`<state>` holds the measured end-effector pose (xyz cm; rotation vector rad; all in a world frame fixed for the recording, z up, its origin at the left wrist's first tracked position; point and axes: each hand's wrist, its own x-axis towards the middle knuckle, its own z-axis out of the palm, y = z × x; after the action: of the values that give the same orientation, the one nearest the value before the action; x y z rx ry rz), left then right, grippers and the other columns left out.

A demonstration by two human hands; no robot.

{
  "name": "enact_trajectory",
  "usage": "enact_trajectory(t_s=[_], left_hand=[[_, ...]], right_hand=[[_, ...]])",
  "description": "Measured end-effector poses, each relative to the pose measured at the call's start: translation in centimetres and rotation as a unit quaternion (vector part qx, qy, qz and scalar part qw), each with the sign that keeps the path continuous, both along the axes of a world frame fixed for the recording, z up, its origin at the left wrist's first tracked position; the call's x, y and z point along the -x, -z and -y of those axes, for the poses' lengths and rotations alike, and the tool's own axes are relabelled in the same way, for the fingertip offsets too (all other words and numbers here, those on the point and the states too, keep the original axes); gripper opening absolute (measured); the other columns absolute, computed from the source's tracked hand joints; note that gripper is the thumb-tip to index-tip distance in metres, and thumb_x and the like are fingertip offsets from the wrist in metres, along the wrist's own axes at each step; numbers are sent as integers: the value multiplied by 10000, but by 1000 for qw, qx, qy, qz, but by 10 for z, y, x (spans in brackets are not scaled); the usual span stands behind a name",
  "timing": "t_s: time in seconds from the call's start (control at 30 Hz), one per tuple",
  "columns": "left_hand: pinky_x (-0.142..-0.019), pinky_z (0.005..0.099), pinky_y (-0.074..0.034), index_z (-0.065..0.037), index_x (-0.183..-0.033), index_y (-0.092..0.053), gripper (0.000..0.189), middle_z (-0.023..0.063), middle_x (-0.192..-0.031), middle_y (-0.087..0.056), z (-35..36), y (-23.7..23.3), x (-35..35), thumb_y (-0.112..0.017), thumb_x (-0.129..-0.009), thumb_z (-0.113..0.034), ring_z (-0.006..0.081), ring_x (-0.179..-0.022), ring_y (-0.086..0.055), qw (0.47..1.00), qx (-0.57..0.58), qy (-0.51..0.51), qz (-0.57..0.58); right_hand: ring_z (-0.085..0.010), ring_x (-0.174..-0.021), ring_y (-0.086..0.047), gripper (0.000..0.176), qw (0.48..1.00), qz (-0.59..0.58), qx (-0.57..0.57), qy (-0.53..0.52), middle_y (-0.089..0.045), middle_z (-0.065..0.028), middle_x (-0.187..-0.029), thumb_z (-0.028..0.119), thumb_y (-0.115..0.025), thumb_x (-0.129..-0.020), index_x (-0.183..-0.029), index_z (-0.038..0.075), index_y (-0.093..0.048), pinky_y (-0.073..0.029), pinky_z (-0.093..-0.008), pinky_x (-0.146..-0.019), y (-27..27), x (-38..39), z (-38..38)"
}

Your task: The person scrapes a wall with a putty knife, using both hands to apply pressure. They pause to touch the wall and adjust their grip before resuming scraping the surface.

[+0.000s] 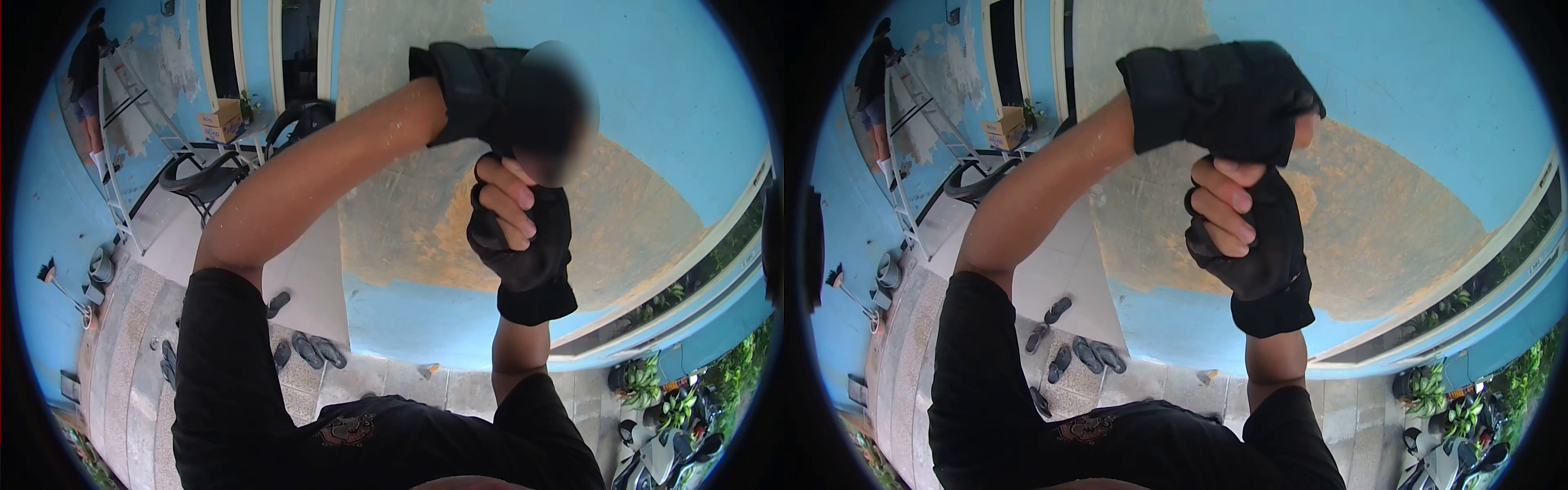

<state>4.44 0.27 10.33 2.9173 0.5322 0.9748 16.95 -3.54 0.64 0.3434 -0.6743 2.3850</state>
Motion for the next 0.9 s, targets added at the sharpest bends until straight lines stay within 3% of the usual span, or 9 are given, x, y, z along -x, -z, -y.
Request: enact_trajectory(t_s=[0.1,0.17,0.3,0.47,0.77,0.9], left_hand=[[-541,329,-438,-85,-623,-608,209,44,-532,-531,-1,3,-2,-577,-804,-184,157,-485,-473,998,53,15,2],[-533,324,-439,-81,-628,-605,213,42,-541,-541,-6,10,-5,-582,-810,-190,156,-489,-485,998,-63,-12,4],[-531,325,-441,-84,-631,-603,209,40,-544,-541,-4,0,-2,-587,-810,-192,161,-493,-494,1000,6,12,-12],[-541,332,-441,-80,-638,-596,208,49,-535,-514,-10,7,-6,-577,-812,-192,171,-489,-481,997,-59,20,41],[-552,365,-448,-40,-629,-583,254,103,-542,-522,-9,-5,-8,-562,-826,-201,204,-488,-466,996,-53,-36,54],[-574,367,-456,-46,-661,-600,256,101,-570,-550,-7,5,-11,-568,-834,-232,211,-507,-491,996,-59,1,72]], right_hand=[[-168,-481,-442,309,1000,-8,24,-15,-473,-71,-679,122,-377,-1013,-714,51,-411,-354,-264,-382,6,-4,4],[-168,-478,-436,316,999,-1,21,-24,-474,-81,-684,130,-370,-1014,-711,48,-407,-354,-271,-385,9,-7,5],[-173,-477,-430,325,999,-9,33,-33,-471,-80,-687,136,-359,-1022,-711,52,-399,-352,-277,-387,2,-10,-3],[-179,-498,-433,324,1000,11,16,-16,-461,-79,-693,148,-356,-1033,-727,48,-399,-358,-276,-403,4,-11,-1],[-163,-505,-436,312,1000,9,4,10,-465,-71,-696,115,-358,-1026,-722,55,-394,-352,-258,-399,-9,-10,-4],[-157,-504,-436,296,999,14,-10,-35,-462,-68,-690,111,-363,-1025,-737,56,-398,-355,-260,-395,-3,-16,-6]])
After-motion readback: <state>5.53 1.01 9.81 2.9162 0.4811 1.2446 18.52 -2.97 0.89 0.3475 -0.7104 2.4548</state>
